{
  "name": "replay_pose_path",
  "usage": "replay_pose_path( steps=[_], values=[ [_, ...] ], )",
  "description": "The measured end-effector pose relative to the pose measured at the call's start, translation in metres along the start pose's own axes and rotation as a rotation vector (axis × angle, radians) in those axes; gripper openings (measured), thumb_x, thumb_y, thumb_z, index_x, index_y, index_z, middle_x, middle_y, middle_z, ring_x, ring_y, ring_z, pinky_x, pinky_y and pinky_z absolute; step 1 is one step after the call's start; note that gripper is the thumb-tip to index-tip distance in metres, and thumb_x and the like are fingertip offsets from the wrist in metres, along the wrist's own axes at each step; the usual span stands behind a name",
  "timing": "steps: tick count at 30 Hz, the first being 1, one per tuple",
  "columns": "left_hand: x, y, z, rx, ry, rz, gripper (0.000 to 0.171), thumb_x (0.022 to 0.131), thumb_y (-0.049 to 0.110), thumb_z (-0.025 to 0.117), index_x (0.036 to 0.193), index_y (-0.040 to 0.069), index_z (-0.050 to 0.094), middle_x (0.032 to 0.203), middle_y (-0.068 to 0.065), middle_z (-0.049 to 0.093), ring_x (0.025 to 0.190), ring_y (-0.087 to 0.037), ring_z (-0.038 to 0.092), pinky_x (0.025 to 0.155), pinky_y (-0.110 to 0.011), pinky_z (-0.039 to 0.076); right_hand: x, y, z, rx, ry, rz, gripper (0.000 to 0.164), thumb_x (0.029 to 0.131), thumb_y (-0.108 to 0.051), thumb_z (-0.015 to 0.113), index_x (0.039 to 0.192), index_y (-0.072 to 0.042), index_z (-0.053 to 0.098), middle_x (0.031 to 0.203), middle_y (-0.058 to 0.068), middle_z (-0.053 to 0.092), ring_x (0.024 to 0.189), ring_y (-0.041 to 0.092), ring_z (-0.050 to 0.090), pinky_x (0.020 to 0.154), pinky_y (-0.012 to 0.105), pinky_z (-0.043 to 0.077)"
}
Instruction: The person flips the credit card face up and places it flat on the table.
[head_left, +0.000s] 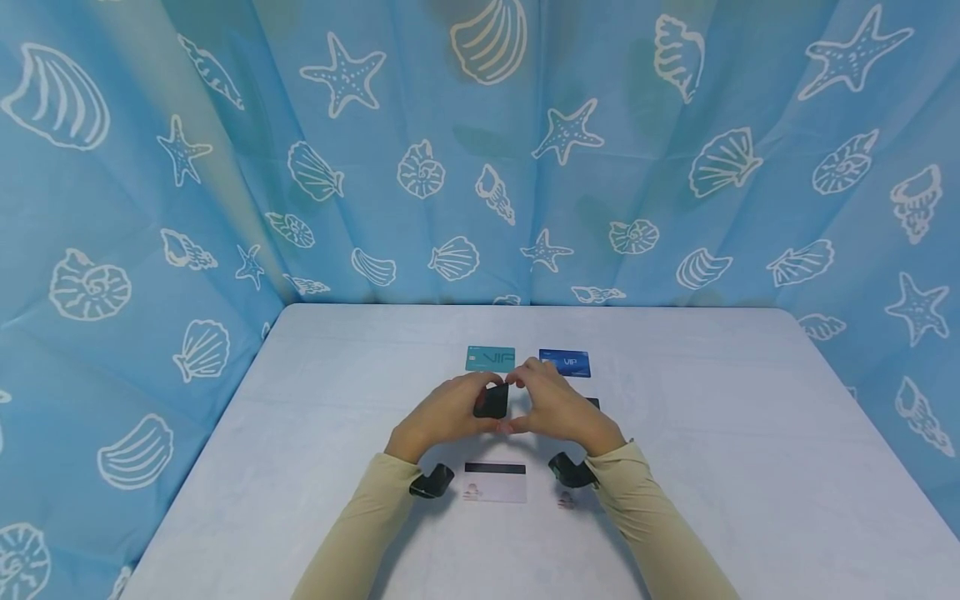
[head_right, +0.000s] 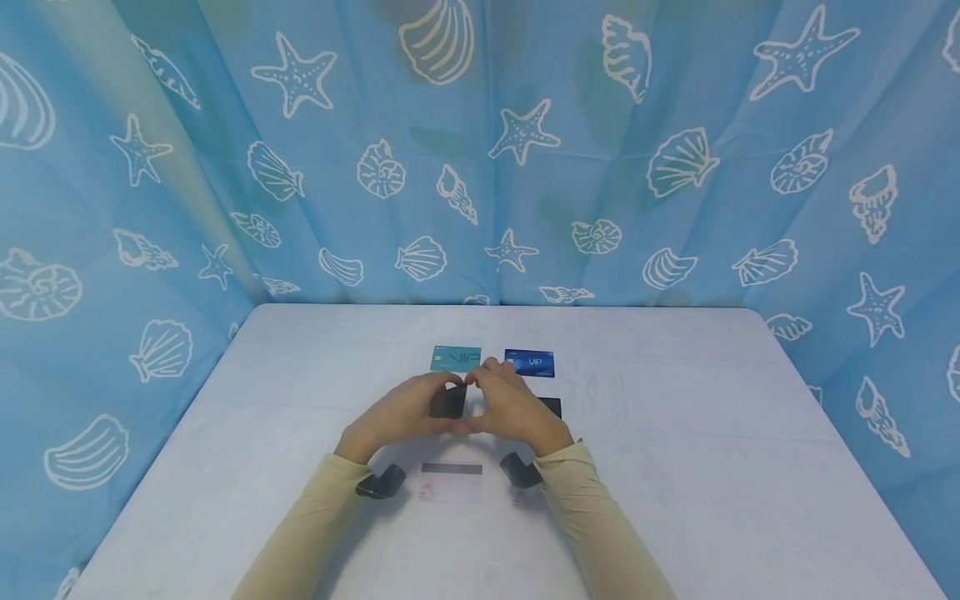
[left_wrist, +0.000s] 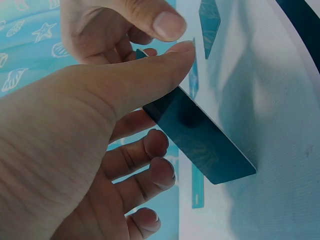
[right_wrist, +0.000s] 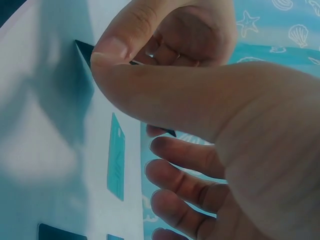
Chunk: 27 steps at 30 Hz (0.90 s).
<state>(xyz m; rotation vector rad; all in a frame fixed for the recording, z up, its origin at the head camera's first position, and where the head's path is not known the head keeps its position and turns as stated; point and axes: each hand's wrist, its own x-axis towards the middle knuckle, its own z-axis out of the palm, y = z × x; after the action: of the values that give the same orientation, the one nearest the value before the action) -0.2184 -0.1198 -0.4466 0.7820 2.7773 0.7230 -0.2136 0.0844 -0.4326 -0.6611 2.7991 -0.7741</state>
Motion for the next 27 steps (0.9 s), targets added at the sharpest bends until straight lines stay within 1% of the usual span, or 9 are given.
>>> replay_pose_path(
  steps=[4,15,21,27],
  values=[
    [-0.0006,0.0004,-0.0018,-0.007,-0.001,0.002,0.072,0.086,0.037,0.085,0.145,0.011,0.054,0.110,-0.003,0.067,0.092,-0.016,0.058,0.083,-0.031,0.052,0.0008,0.0011,0.0005,0.002,-0.011,0.003,0.066,0.076,-0.025,0.093,0.131,-0.004,0.063,0.123,0.014,0.060,0.113,0.027,0.051,0.098,0.047,0.052],
    [-0.0014,-0.0016,-0.0067,-0.026,0.012,0.022,0.073,0.084,0.042,0.086,0.143,0.012,0.055,0.098,0.000,0.064,0.085,-0.014,0.056,0.078,-0.030,0.049,0.0024,0.0009,0.0026,0.010,-0.021,0.007,0.068,0.074,-0.023,0.095,0.131,-0.003,0.063,0.122,0.013,0.060,0.112,0.027,0.052,0.100,0.047,0.051],
    [-0.0011,-0.0020,-0.0070,-0.032,0.010,0.022,0.070,0.085,0.039,0.086,0.143,0.012,0.056,0.097,-0.002,0.064,0.083,-0.014,0.055,0.075,-0.030,0.047,0.0043,0.0013,0.0057,0.007,-0.024,0.027,0.068,0.074,-0.025,0.095,0.131,-0.004,0.063,0.122,0.013,0.061,0.112,0.026,0.051,0.100,0.047,0.051],
    [-0.0020,-0.0012,-0.0091,-0.048,0.010,0.027,0.069,0.086,0.037,0.085,0.143,0.012,0.056,0.097,-0.002,0.063,0.083,-0.014,0.055,0.076,-0.031,0.047,0.0046,0.0021,0.0088,0.008,-0.015,0.019,0.068,0.074,-0.025,0.095,0.130,-0.004,0.064,0.122,0.012,0.061,0.112,0.026,0.051,0.099,0.047,0.052]
  ],
)
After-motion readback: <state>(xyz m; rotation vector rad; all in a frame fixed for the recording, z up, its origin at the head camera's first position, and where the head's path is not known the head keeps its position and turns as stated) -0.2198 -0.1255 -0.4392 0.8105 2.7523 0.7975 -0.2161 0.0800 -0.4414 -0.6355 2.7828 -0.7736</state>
